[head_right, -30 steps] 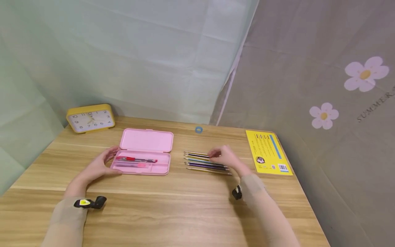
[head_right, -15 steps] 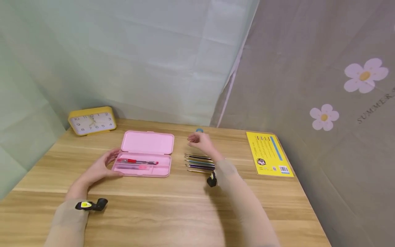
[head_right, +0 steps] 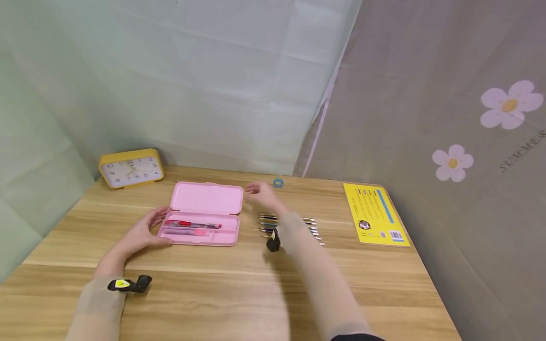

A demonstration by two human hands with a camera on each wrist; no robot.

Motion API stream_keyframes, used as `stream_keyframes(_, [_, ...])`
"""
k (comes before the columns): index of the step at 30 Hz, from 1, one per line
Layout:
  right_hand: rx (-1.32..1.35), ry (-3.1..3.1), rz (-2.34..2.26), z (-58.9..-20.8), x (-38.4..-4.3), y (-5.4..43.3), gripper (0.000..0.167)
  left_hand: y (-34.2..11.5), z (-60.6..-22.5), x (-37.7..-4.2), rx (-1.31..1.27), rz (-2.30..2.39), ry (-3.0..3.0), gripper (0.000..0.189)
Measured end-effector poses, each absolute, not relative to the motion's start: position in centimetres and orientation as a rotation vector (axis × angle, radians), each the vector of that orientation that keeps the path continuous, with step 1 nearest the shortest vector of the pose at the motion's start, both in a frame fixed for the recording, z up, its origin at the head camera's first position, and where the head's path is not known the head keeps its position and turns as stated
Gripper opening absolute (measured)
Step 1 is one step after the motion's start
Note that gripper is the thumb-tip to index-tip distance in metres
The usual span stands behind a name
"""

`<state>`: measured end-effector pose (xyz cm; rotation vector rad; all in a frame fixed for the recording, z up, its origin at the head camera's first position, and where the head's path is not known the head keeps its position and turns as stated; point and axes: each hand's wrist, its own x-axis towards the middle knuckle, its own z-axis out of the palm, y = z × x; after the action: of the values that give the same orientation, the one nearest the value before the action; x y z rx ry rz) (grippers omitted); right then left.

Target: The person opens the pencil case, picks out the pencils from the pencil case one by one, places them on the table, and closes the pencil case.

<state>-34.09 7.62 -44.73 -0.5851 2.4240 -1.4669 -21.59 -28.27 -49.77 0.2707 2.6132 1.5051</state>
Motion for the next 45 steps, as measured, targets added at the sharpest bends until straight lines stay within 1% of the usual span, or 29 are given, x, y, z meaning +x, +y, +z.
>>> stream_keyframes(9, [-0.526, 2.401, -1.446, -45.2, -33.6, 6.3, 0.049, -28.2, -49.7, -21.6, 0.265, 1.492, 2.617, 0.113])
stream_keyframes(18, [-0.515, 2.384, -1.567, -45.2, -33.2, 5.9, 0.051, -28.3, -49.8, -21.7, 0.285, 1.508, 2.606, 0.113])
stream_keyframes(30, [-0.6, 2.418, -1.628, -44.1, -32.3, 5.6, 0.051, -28.2, -49.4, -21.5, 0.264, 1.503, 2.615, 0.116])
stream_keyframes(38, [-0.672, 2.443, -1.607, -42.9, -31.2, 5.2, 0.046, -28.0, -49.2, -21.4, 0.25, 1.514, 2.604, 0.117])
stream_keyframes(45, [-0.693, 2.434, -1.63, -42.9, -29.9, 5.4, 0.032, -27.9, -49.2, -21.5, 0.24, 1.488, 2.62, 0.12])
